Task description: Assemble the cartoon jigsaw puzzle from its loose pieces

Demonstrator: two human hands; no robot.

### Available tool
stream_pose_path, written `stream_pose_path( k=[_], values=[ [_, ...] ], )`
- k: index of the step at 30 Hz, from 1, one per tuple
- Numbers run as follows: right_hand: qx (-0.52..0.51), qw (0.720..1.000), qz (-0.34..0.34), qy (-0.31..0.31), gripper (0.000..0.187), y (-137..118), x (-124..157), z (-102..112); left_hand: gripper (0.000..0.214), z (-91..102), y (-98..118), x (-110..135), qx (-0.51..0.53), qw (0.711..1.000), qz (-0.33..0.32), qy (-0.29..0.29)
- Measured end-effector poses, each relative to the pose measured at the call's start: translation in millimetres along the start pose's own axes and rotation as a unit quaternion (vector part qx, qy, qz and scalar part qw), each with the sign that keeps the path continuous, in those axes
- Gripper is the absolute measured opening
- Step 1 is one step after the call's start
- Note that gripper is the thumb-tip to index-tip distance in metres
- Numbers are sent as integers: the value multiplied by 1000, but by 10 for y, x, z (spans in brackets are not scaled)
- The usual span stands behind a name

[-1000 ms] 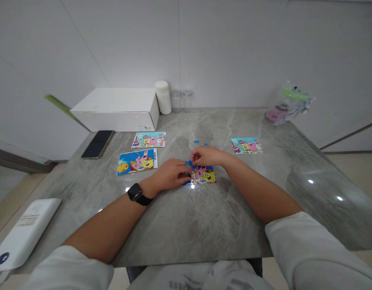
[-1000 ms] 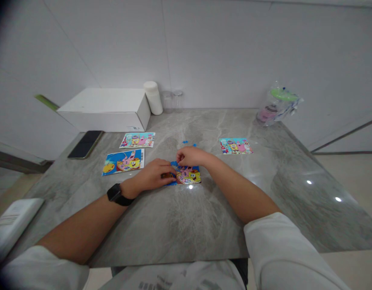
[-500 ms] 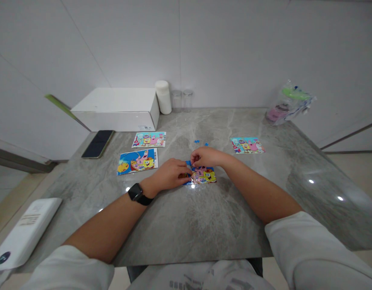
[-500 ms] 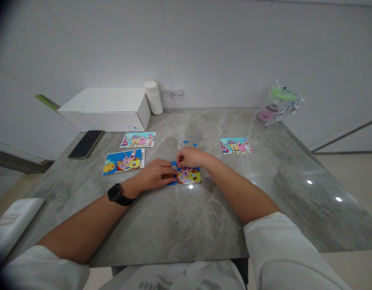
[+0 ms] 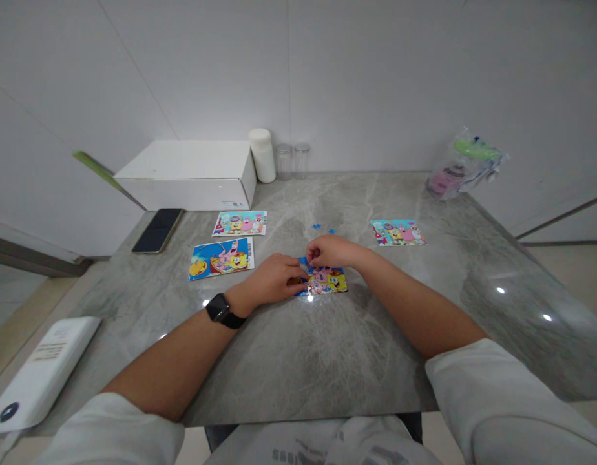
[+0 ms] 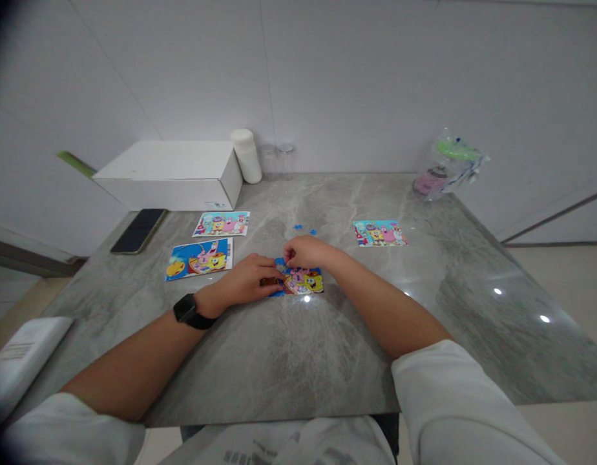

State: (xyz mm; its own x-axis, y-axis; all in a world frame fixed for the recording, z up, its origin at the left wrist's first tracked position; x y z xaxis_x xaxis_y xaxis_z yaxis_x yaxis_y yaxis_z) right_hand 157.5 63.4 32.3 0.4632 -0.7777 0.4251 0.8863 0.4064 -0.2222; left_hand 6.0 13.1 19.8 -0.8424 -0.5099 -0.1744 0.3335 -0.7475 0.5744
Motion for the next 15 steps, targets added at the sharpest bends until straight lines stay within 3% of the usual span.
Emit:
stream_pose_path(
  k=[15],
  values=[
    [58,997,3,48,14,4,-64,-60,24,-3,-11,-1,8,1000,3,-1]
  ],
)
Point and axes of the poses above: each hand's wrist, its own x-axis away from the middle knuckle, its own z-axis out of the back of the hand, y = z × x, the point moved 5 cm from there along -x, towards the middle knuckle, and after that the axes turned 13 degrees about x, right-handed, at the moved point
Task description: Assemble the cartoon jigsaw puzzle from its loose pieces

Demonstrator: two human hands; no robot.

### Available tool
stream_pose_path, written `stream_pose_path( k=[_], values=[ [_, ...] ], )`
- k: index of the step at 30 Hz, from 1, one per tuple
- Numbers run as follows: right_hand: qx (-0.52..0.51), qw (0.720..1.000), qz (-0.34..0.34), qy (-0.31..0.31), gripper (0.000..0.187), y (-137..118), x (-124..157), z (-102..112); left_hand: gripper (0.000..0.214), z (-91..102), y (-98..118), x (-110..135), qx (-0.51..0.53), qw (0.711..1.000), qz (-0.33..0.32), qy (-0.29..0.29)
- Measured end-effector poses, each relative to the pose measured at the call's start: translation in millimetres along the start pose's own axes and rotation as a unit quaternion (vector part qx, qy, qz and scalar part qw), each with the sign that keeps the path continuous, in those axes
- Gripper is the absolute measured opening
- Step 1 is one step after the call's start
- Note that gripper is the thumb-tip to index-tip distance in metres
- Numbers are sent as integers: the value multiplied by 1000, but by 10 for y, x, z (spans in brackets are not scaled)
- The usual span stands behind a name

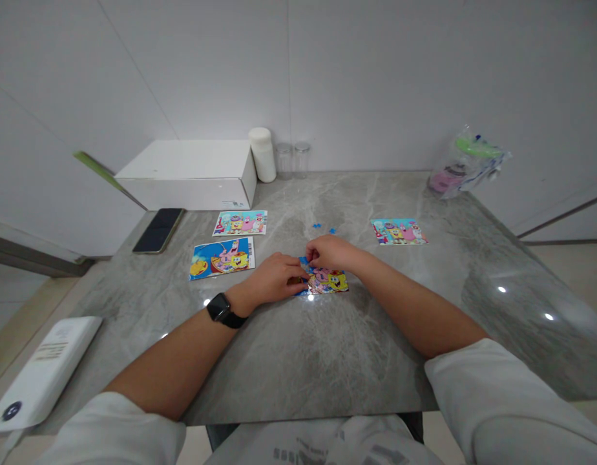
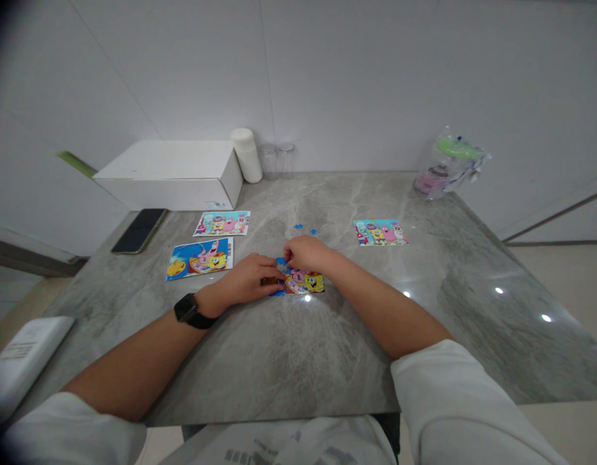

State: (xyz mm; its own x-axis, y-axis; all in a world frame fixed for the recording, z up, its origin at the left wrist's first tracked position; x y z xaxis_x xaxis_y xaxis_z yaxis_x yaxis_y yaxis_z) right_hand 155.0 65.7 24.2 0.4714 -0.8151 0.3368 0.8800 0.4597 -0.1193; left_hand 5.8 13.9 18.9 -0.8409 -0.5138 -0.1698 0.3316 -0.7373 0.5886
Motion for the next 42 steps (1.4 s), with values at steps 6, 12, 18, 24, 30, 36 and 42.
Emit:
stream_pose_path(
  k=[6,12,18,24,30,36,42],
  values=[
    [0,999,-11,51,16,111,17,89,24,-9,-16,11,-2,1000,-3,6],
    [0,999,-19,37,13,117,21,88,24,1,0,-2,-3,1000,-3,-1],
    [24,999,-25,22,12,76,-11,-2,25,5,10,-8,3,1000,2,0],
    [28,999,-26,19,11,85,-18,-15,24,-2,-2,8,9,1000,-3,0],
    [7,998,-25,52,11,112,40,122,23,-4,-27,13,9,1000,-10,3],
    [-33,983,-30,177,16,333,503,711,23,288,-160,47,-7,993,49,108],
    [-34,987,9,157,19,439,876,626,40,508,-165,151,8,986,98,136]
  ],
)
Point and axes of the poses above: each hand's wrist, its own x-axis away from the middle knuckle, its own z-axis out of the back of the hand, y = z × x, the point moved 5 cm from there along -x, towards the middle knuckle, and after that the axes turned 13 degrees about x, right-handed, at the moved point
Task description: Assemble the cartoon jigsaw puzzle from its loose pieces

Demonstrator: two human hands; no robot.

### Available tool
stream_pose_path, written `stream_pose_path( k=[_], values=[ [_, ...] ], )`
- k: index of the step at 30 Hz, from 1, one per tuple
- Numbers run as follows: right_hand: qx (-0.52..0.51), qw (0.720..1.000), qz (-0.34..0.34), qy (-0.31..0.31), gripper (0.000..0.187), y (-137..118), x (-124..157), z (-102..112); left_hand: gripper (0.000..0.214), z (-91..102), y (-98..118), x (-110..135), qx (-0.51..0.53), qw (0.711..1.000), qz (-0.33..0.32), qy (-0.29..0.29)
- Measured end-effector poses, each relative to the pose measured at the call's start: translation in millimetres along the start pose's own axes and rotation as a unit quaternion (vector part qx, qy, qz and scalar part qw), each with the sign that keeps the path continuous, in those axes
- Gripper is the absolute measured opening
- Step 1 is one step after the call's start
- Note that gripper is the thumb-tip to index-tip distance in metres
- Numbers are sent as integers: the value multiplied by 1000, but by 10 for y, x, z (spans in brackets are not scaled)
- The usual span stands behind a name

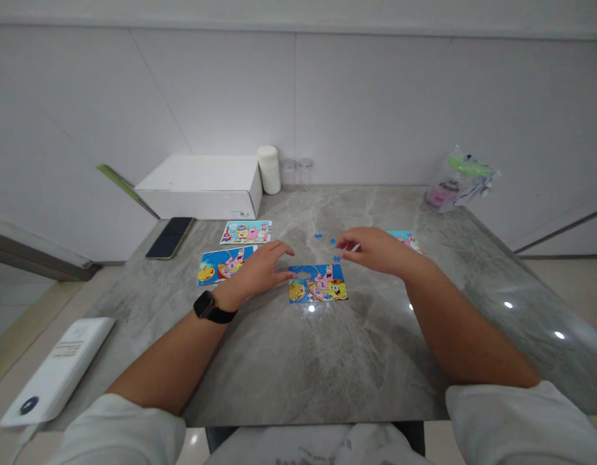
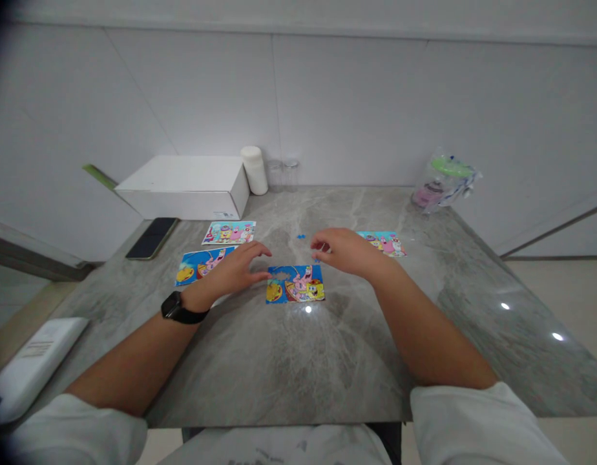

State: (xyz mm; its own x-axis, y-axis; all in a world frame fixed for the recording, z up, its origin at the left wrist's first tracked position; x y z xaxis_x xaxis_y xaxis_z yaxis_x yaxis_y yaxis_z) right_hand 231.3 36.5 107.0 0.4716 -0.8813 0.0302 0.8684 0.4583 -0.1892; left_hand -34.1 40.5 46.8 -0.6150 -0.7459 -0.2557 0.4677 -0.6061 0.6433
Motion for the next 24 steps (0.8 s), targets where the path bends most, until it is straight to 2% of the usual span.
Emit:
stream_pose_path(
  k=[5,9,13,18,24],
  values=[
    [-9,995,92,23,32,42,346,-564,60,-87,44,127,-21,998,19,-54],
    [-22,995,87,46,48,143,544,-875,75,-235,52,248,-40,994,41,-92],
    [-31,993,91,61,48,192,589,-970,79,-303,29,361,-30,996,34,-82],
    [-30,991,108,76,46,213,548,-1002,69,-338,-31,441,11,999,1,-47],
    [-19,990,111,82,45,231,553,-1038,60,-380,-42,407,28,999,22,-38]
  ],
)
Point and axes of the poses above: each hand's wrist, its own x-axis away from the middle knuckle, its own z-axis out of the back of the hand, y = z × x, the point moved 5 cm from there along -x, towards the middle knuckle, and after that the axes turned 13 degrees about x, right-handed, at the moved point
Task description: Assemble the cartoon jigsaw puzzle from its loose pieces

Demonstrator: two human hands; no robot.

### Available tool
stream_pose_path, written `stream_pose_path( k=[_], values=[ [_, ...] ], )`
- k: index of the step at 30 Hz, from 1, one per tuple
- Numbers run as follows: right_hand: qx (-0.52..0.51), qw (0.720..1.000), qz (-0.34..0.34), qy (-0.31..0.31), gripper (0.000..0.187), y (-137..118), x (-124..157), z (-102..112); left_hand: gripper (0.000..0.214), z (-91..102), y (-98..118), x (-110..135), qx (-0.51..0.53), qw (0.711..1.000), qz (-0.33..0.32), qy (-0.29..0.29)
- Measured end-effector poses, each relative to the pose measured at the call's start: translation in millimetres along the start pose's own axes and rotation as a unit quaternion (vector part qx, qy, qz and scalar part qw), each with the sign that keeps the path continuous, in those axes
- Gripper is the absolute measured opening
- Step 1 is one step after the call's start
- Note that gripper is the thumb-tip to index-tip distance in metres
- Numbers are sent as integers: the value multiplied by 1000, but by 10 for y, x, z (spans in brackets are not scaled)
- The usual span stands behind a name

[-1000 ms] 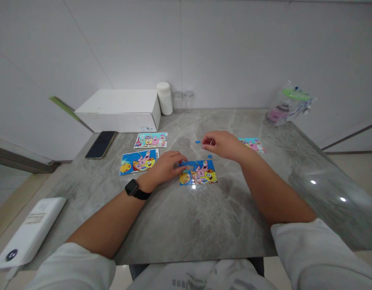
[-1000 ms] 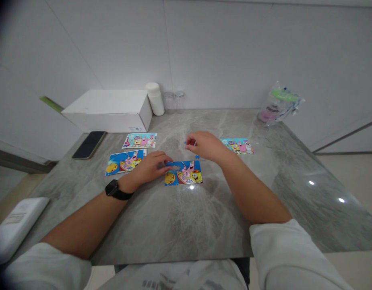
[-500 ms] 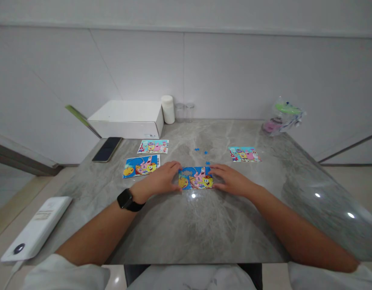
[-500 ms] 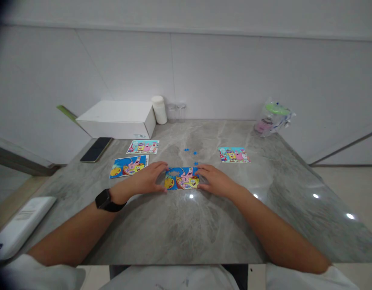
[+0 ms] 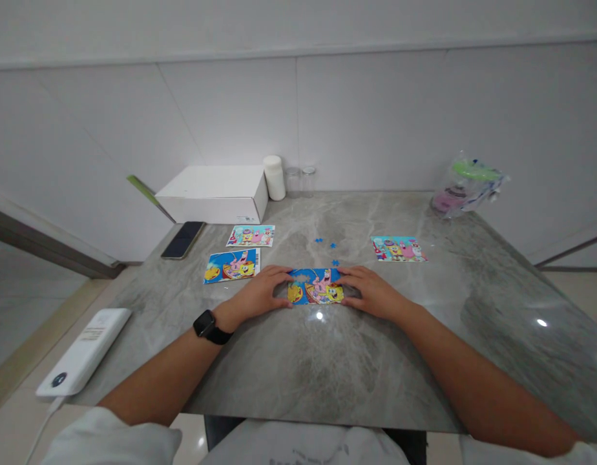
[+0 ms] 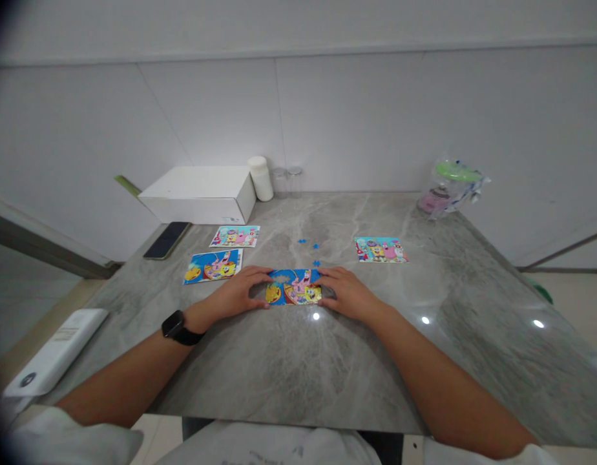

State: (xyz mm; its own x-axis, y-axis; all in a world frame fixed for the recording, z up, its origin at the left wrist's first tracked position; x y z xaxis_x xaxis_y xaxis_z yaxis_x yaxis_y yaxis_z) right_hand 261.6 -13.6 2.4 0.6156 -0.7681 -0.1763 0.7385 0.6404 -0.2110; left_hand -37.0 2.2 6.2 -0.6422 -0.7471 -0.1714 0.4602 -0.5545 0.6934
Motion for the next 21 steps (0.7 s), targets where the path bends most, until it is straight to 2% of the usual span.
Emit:
stream_pose_path(
  k=[10,16,18,21],
  values=[
    [-17,1000,-16,15,45,55,71,-35,62,-11,37,-76,7,1000,-2,-7],
    [-80,996,-35,19,50,82,56,20,73,12,37,-119,9,1000,4,-18],
    [-107,993,-52,22,45,125,33,58,74,37,36,-133,19,1000,3,-15],
    [-116,986,-114,27,33,254,-53,92,69,91,32,-171,36,999,4,-6]
  ],
)
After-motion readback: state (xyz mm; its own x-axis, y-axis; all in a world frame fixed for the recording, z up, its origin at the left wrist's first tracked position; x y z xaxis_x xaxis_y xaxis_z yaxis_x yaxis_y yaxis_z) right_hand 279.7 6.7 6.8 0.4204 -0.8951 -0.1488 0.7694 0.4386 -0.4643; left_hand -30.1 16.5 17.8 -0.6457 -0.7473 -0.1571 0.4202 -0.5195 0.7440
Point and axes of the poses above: each hand's wrist, its own x-axis away from the middle knuckle, its own z-axis out of the back of the hand, y = z × x, the point moved 5 cm from there along -x, towards the middle knuckle, and after that the axes turned 13 degrees about x, right-handed, at the moved point
